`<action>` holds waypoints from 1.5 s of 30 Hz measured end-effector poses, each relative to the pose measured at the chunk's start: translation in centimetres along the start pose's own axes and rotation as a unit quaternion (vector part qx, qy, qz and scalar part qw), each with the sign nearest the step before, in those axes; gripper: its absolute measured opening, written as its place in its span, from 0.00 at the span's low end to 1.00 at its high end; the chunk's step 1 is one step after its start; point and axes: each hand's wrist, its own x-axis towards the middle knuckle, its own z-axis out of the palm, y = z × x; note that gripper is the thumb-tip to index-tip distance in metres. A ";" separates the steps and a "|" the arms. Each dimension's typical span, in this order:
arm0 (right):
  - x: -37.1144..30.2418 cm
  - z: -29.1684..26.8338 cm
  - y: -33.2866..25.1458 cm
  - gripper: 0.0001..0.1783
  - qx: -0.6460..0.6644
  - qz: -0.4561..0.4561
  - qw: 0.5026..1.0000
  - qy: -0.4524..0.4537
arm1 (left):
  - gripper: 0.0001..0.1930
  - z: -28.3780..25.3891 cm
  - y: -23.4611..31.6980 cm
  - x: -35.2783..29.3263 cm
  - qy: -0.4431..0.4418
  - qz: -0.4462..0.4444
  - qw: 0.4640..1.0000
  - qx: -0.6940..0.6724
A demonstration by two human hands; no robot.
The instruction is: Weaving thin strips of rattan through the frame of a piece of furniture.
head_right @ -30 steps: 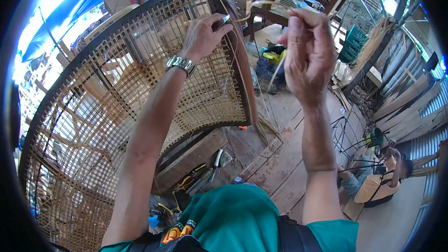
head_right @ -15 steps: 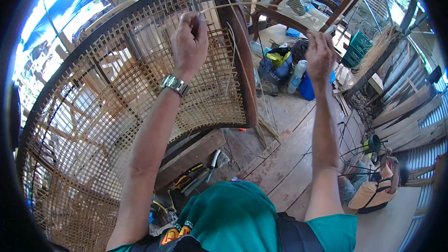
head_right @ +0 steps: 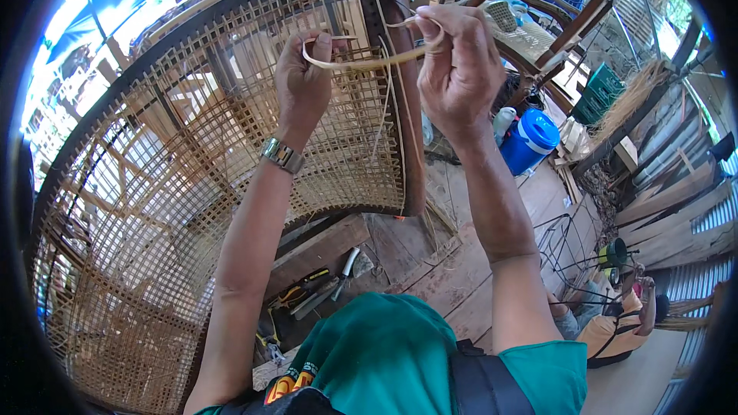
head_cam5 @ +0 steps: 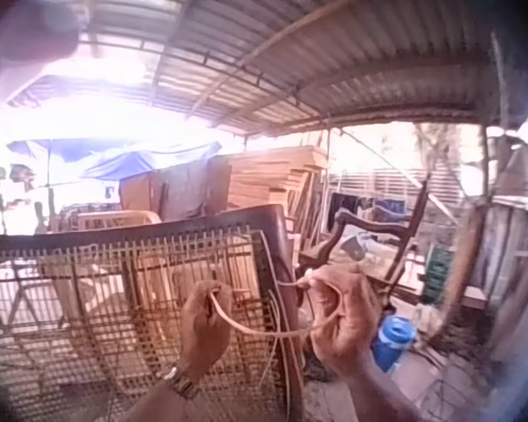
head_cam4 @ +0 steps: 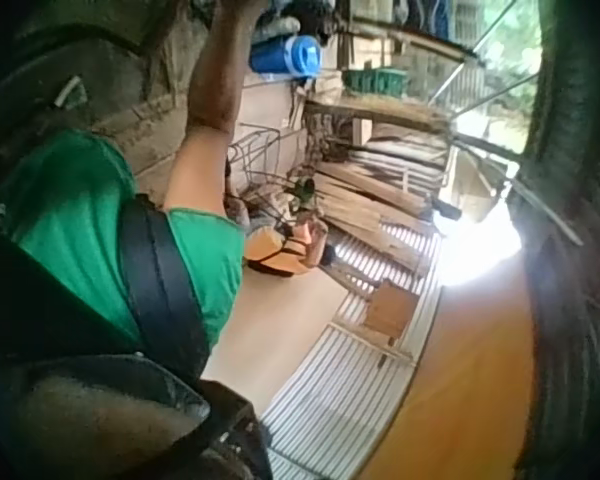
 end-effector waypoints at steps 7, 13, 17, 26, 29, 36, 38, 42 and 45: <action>2.3 -2.1 1.5 0.10 0.081 -0.026 0.994 0.069 | 0.12 -0.7 1.0 -1.1 -0.022 -0.077 0.996 0.034; 1.9 -1.6 2.5 0.10 0.026 -0.030 0.998 -0.056 | 0.10 -0.5 -0.6 -1.1 -0.029 -0.018 0.997 0.064; -1.6 -0.4 5.1 0.11 -0.023 0.011 0.995 -0.095 | 0.06 -0.1 -2.1 -2.3 -0.047 0.040 0.998 0.029; -0.8 0.0 2.9 0.14 -0.020 -0.015 0.995 -0.092 | 0.06 -0.9 -2.1 -2.7 -0.044 0.027 0.998 -0.036; -1.3 0.1 3.1 0.13 0.004 0.029 0.994 -0.103 | 0.08 -1.6 -2.6 -2.5 -0.062 -0.002 0.998 -0.031; -1.2 1.3 -1.0 0.12 -0.056 -0.026 0.981 -0.184 | 0.09 -3.8 -3.3 -1.0 -0.076 0.016 0.997 -0.012; -2.2 2.3 -0.8 0.15 -0.055 -0.037 0.979 -0.193 | 0.10 -3.9 -3.5 -0.9 -0.074 -0.009 0.997 -0.010; -3.2 3.6 0.1 0.20 -0.062 -0.040 0.976 -0.203 | 0.11 -3.8 -3.0 -0.6 -0.068 0.003 0.998 -0.012; -4.0 4.8 1.3 0.16 -0.091 -0.034 0.975 -0.201 | 0.12 -3.8 -2.3 -0.3 -0.067 0.007 0.998 -0.019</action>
